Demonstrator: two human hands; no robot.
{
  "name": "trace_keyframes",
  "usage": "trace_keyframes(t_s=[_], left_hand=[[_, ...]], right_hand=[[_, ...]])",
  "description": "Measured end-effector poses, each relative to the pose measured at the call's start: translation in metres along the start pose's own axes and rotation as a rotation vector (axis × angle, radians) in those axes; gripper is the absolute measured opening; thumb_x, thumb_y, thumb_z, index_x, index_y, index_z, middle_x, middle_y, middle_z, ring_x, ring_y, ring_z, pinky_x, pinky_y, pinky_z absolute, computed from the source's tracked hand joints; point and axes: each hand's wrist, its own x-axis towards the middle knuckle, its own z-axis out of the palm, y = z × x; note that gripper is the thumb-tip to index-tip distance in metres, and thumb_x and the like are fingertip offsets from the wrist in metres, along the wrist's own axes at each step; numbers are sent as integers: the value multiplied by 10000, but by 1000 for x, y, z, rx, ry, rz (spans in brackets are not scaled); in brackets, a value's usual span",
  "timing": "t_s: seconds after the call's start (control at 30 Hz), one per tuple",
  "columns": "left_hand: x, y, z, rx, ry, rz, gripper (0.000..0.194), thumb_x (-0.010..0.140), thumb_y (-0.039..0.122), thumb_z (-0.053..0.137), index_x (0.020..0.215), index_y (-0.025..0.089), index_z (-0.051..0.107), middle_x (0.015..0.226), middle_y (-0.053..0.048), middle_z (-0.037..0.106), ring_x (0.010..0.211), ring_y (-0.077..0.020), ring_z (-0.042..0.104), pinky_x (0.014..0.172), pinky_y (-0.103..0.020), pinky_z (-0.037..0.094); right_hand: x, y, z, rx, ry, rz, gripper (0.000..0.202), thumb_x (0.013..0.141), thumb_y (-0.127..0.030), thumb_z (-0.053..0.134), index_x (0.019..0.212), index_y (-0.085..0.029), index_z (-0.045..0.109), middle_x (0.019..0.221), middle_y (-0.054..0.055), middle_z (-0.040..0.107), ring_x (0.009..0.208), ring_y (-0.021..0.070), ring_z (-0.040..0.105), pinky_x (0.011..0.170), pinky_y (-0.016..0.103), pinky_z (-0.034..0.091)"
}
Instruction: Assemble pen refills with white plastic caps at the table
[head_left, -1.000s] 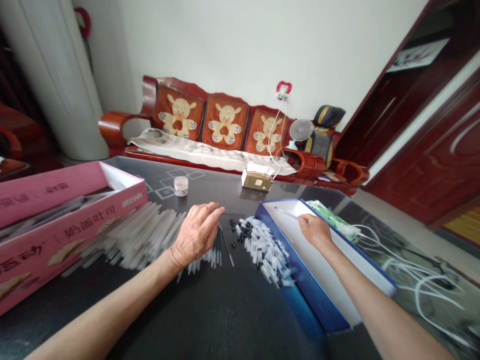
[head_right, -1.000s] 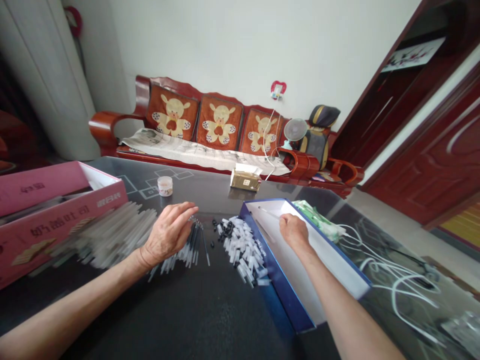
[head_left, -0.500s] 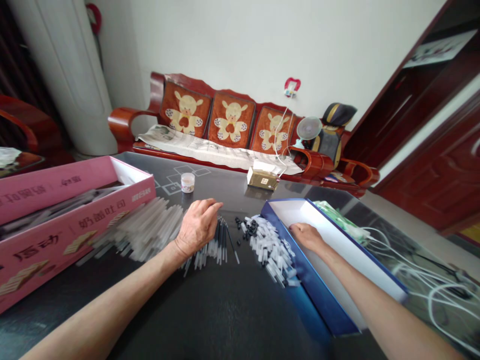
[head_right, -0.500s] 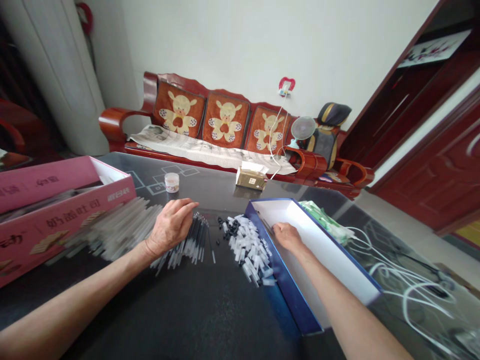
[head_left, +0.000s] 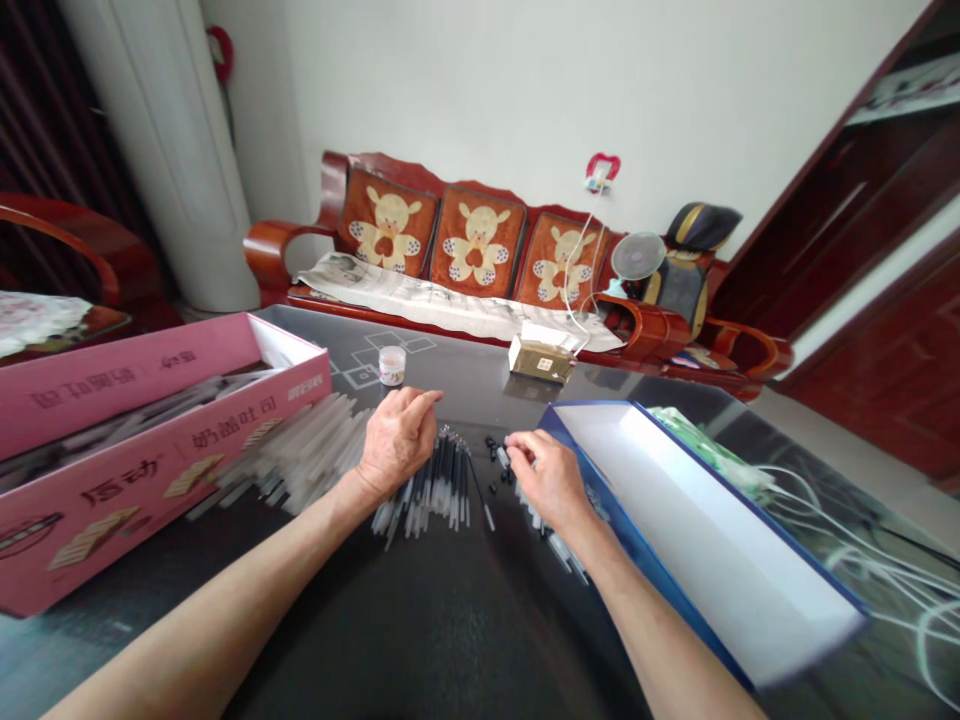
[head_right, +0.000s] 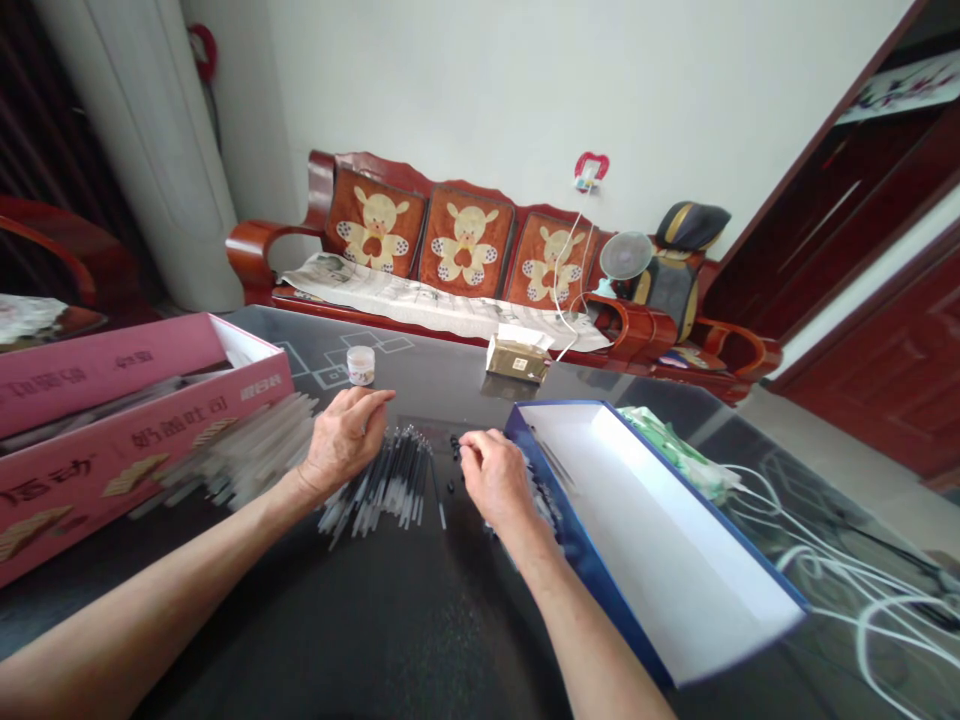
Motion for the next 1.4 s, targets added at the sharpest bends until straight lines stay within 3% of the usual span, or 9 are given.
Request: trace_keyframes(t_s=[0.13,0.23,0.3,0.4,0.53,0.7,0.93,1.4], left_hand=[[21,-20,-26,186,-170,-216,308,860,243,416,1014,204,680,903,-67,672,876,-191,608,759,-263,459],[38,-43,-54,301,-385,-367,309,830,301,434,966,236,703,864,-60,700,818,-218,642,705,-281,466],[45,-52,-65,339,-515,-395,297,803,303,447,911,235,716,803,-62,708,796,-234,652,697,-291,469],[43,-47,-62,352,-639,-363,297,791,291,443,889,236,718,812,-67,714,816,-239,659,701,-294,478],[26,-21,-34,337,-782,-248,278,793,285,458,894,219,708,874,-89,713,857,-229,661,746,-308,491],[13,-11,-18,414,-843,-245,272,776,332,508,873,162,696,944,-146,691,920,-266,648,766,-342,501],[12,-14,-19,426,-869,-234,289,778,276,485,985,178,661,985,-136,677,951,-261,640,791,-349,500],[11,3,-21,484,-958,-212,315,801,152,397,1021,120,620,1019,-183,623,932,-277,643,759,-366,513]], right_hand=[[-23,-16,41,152,216,-37,184,870,-185,457,938,-192,628,871,60,652,824,173,613,763,290,478],[-33,-15,52,191,241,-78,197,879,-172,447,969,-188,622,901,72,646,870,184,606,801,314,479],[-34,-12,55,212,254,-67,189,879,-176,452,956,-191,624,895,69,648,856,184,608,787,316,486],[-32,-7,56,236,282,-20,177,879,-189,460,941,-192,625,893,64,654,841,180,614,763,310,493],[-31,-6,57,261,249,3,175,879,-197,460,932,-189,627,883,57,650,828,172,616,756,300,495],[-31,-6,58,290,239,36,182,882,-215,450,924,-192,626,894,61,651,831,175,619,767,306,497],[-28,0,60,332,300,142,191,878,-228,454,925,-185,634,884,55,664,808,169,628,753,302,493],[-27,-1,61,335,271,148,189,865,-228,453,900,-195,636,880,56,672,814,172,634,739,294,498]])
